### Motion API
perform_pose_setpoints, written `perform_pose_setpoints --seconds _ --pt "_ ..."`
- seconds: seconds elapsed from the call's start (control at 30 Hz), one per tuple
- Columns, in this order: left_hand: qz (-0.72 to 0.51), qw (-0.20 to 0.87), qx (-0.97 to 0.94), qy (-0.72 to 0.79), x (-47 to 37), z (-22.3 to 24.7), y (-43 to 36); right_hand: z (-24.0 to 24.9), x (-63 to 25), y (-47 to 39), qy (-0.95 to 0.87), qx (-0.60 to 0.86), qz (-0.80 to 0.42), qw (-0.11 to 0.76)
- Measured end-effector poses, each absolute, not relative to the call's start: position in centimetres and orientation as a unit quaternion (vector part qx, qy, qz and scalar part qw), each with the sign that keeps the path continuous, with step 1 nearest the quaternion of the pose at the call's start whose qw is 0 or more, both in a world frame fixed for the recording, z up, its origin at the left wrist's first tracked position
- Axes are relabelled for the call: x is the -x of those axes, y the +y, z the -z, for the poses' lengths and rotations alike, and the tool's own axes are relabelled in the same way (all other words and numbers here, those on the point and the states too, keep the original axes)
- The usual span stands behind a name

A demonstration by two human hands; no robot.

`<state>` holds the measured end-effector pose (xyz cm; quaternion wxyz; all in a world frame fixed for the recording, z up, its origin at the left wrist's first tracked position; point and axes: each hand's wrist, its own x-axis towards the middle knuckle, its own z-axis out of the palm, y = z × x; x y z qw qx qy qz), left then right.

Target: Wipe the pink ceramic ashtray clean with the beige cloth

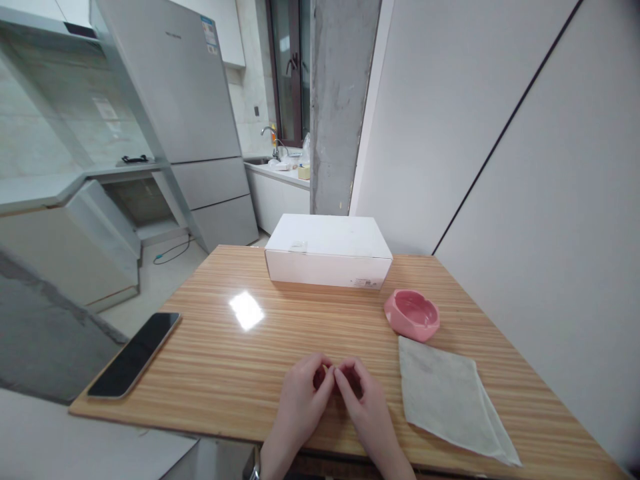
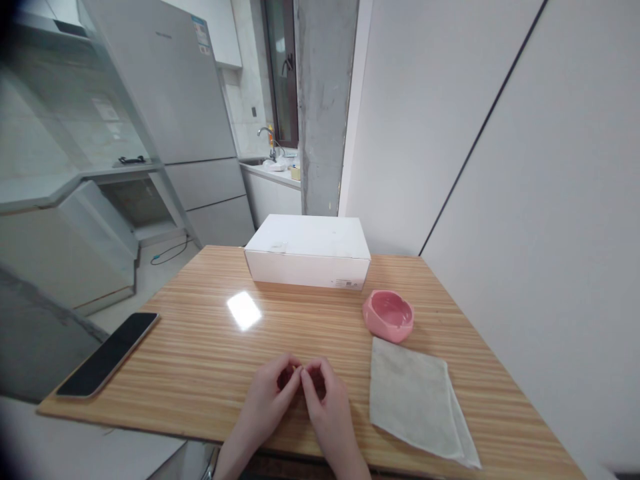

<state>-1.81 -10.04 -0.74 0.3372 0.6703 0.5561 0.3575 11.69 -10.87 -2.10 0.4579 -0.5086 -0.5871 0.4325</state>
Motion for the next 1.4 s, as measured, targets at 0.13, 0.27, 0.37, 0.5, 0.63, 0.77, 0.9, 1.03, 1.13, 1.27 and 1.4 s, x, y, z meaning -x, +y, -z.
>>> perform_pose_setpoints --seconds 0.13,0.27,0.37,0.5,0.63,0.77,0.9,1.03,1.13,1.27,1.4 --pt "-0.381 0.339 -0.652 0.561 1.6 1.1 -9.7 2.0 -11.8 -11.0 -0.58 0.513 -0.42 0.473" --pt "-0.43 0.359 -0.606 0.565 0.9 0.5 -9.0 2.3 -12.2 -11.1 -0.568 0.512 -0.418 0.49" --pt "-0.449 0.366 -0.611 0.539 -0.5 -1.9 -8.4 2.7 -12.5 -11.2 -0.55 0.514 -0.412 0.514" --pt "-0.465 0.344 -0.683 0.446 -3.4 -5.9 -6.6 3.2 -12.9 -11.5 -0.504 0.511 -0.399 0.571" --pt "-0.49 0.366 -0.719 0.33 -7.5 -6.7 -2.8 3.6 -13.1 -12.4 -0.433 0.531 -0.297 0.665" --pt "-0.45 0.391 -0.742 0.307 -11.5 -3.9 1.1 3.5 -13.2 -12.9 -0.415 0.513 -0.252 0.708" --pt "-0.403 0.439 -0.719 0.357 -14.2 -0.9 2.8 3.3 -13.1 -12.9 -0.43 0.52 -0.246 0.696" --pt "-0.417 0.432 -0.707 0.373 -14.9 0.3 2.9 3.3 -12.9 -12.9 -0.438 0.523 -0.243 0.69" --pt "-0.43 0.444 -0.69 0.376 -14.7 0.2 2.7 3.3 -12.9 -12.9 -0.442 0.523 -0.245 0.687" --pt "-0.443 0.453 -0.672 0.384 -14.4 -0.6 2.6 3.3 -13.0 -13.0 -0.448 0.53 -0.242 0.678" --pt "-0.465 0.464 -0.642 0.396 -13.2 -1.2 2.9 3.1 -13.1 -13.0 -0.444 0.53 -0.238 0.682"
